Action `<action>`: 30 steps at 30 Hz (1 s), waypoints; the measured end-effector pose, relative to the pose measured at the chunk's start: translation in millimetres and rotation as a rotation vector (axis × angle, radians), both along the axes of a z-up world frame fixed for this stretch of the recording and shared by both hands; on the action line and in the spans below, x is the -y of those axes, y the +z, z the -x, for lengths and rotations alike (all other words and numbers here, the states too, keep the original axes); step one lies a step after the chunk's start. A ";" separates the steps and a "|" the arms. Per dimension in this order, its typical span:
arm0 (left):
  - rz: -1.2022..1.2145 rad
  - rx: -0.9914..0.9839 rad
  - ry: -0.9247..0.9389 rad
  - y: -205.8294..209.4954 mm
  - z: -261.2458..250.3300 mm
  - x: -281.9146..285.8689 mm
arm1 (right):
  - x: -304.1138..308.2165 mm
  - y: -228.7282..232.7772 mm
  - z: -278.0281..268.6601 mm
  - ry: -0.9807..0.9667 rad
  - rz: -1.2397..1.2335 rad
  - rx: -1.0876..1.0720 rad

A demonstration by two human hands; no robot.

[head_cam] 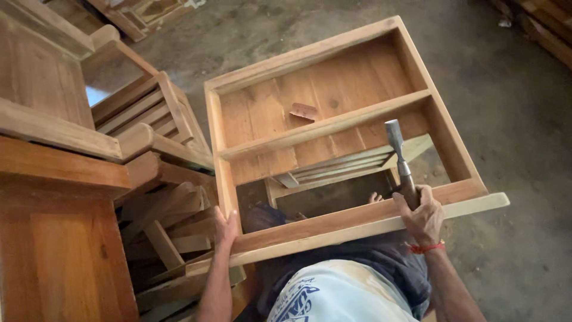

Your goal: The person uses a chisel to scrape and clean the interior joints and surfaces of a wooden furniture frame, handling the tool with both hands to apply pressure and clear debris.

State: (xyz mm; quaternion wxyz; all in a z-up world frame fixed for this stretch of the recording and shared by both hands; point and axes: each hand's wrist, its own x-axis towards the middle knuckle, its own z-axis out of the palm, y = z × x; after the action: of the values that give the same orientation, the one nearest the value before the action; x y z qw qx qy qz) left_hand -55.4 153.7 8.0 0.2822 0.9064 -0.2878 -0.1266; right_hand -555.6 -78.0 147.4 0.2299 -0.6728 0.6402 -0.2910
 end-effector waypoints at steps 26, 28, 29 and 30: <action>-0.254 0.062 0.056 57.0 50.2 -28.3 | 8.8 -16.8 -7.1 -0.012 0.093 -0.103; -0.287 0.038 0.072 55.7 48.4 -26.1 | 8.5 -18.5 -7.3 -0.018 0.099 -0.133; -0.296 0.044 0.074 56.5 47.9 -25.1 | 9.6 -19.1 -8.7 -0.023 0.104 -0.144; -0.306 0.050 0.076 57.7 48.5 -24.9 | 11.1 -18.8 -8.9 -0.023 0.106 -0.132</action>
State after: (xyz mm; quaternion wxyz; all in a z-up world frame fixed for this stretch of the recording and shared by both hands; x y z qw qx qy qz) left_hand -103.9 178.5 65.7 0.1384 0.9518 -0.2377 -0.1356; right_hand -546.6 -89.1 128.6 0.1477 -0.6943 0.6454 -0.2823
